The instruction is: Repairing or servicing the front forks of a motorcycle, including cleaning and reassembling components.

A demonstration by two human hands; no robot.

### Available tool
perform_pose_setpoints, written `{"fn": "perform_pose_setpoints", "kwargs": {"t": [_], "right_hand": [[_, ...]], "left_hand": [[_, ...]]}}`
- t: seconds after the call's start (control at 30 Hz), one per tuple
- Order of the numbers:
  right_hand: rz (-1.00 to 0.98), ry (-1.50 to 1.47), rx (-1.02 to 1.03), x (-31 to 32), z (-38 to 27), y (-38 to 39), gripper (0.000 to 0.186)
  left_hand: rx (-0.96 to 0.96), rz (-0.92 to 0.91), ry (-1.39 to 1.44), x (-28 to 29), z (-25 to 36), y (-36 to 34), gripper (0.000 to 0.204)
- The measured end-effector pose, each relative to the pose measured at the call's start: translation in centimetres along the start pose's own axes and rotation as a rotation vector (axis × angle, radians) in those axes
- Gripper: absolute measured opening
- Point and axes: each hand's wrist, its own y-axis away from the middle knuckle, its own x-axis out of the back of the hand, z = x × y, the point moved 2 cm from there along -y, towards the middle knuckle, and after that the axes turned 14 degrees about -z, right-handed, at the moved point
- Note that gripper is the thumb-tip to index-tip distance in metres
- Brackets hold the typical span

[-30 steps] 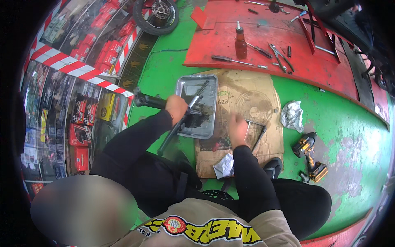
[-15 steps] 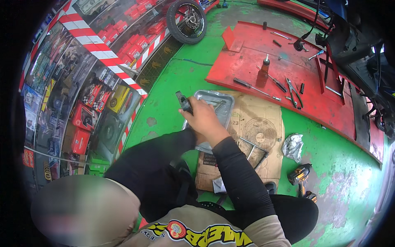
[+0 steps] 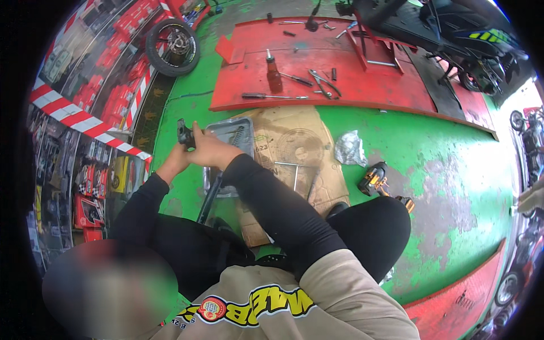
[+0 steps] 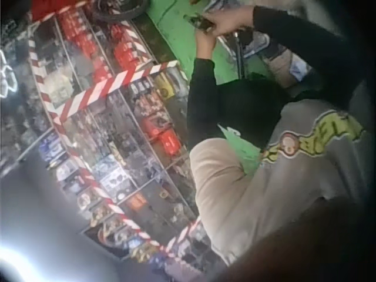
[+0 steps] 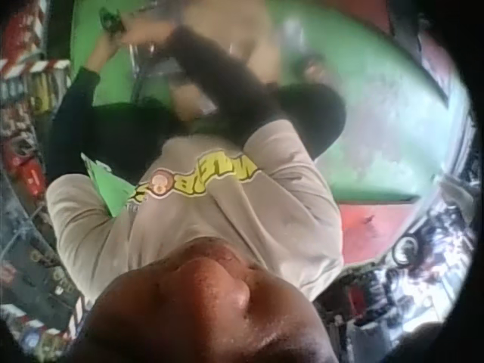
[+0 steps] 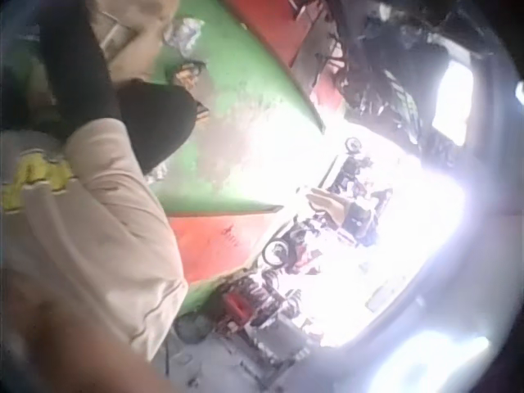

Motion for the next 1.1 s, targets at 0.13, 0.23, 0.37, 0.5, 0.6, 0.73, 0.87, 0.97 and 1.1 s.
{"fn": "perform_pose_setpoints", "kwargs": {"t": [0.13,0.23,0.37,0.5,0.6,0.73,0.87,0.97,1.1], "right_hand": [[-0.334,-0.403,0.127,4.5,7.8,2.2,0.067],[0.077,-0.425,-0.146,8.4,16.4,4.9,0.043],[0.142,-0.008,-0.590,10.9,31.3,13.3,0.036],[-0.054,-0.021,-0.878,3.6,31.7,17.0,0.048],[-0.339,0.089,-0.824,-0.3,30.9,19.4,0.051],[-0.506,-0.020,-0.857,-3.9,28.7,20.5,0.052],[0.041,0.302,-0.915,-3.0,28.7,21.6,0.056],[0.295,0.227,-1.027,0.6,32.5,23.7,0.060],[-0.003,-0.225,-1.225,0.9,31.0,21.8,0.067]], "left_hand": [[-0.074,0.013,0.119,-1.0,2.2,-0.9,0.043],[-0.022,-0.053,0.043,-0.5,3.0,-0.9,0.040],[-0.085,-0.094,0.079,-1.3,3.4,-2.1,0.040],[0.005,-0.099,0.107,-0.2,2.2,0.5,0.039],[-0.055,-0.126,0.187,-1.1,3.8,-1.3,0.038],[-0.069,-0.209,0.132,-0.9,4.1,-1.7,0.038],[-0.025,-0.258,0.146,-0.5,3.1,-1.2,0.040],[-0.044,-0.293,0.151,-0.5,3.7,-2.1,0.040],[0.017,-0.299,0.162,0.3,3.3,-0.9,0.041]]}}
